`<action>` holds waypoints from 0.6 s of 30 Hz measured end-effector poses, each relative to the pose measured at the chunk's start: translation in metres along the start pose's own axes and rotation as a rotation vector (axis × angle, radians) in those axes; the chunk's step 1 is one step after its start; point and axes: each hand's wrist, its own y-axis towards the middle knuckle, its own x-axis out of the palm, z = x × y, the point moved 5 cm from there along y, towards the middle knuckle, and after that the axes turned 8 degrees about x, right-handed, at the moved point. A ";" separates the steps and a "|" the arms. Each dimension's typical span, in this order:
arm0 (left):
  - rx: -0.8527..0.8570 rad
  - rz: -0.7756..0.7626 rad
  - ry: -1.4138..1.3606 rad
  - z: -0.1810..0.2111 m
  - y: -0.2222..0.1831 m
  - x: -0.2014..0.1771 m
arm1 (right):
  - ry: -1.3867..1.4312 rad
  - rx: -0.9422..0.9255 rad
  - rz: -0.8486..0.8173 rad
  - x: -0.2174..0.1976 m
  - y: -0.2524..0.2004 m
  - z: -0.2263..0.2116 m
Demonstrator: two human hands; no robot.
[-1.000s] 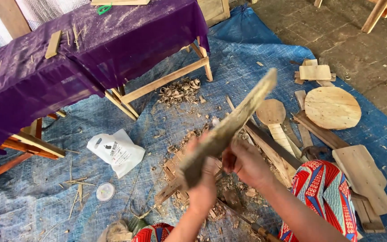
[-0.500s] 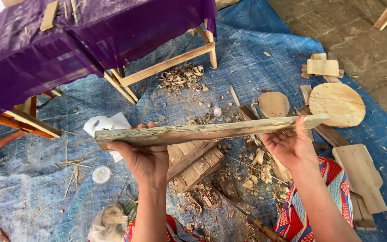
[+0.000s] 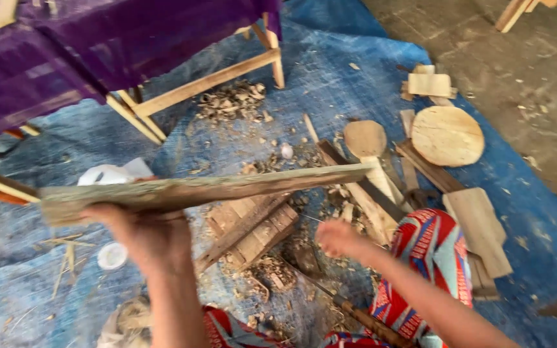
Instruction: A person uses a hand saw and a curved shaving tool to shape a piece of wood while sitting on a tarp.
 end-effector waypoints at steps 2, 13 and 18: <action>0.101 -0.144 0.052 0.007 0.015 -0.020 | -0.928 0.160 -0.193 -0.006 0.019 0.099; 0.385 -0.182 0.255 0.031 0.039 -0.041 | -0.477 0.486 -0.428 -0.026 -0.035 0.204; 0.455 -0.209 0.210 0.038 0.033 -0.043 | 0.223 0.689 -0.434 -0.043 -0.079 0.179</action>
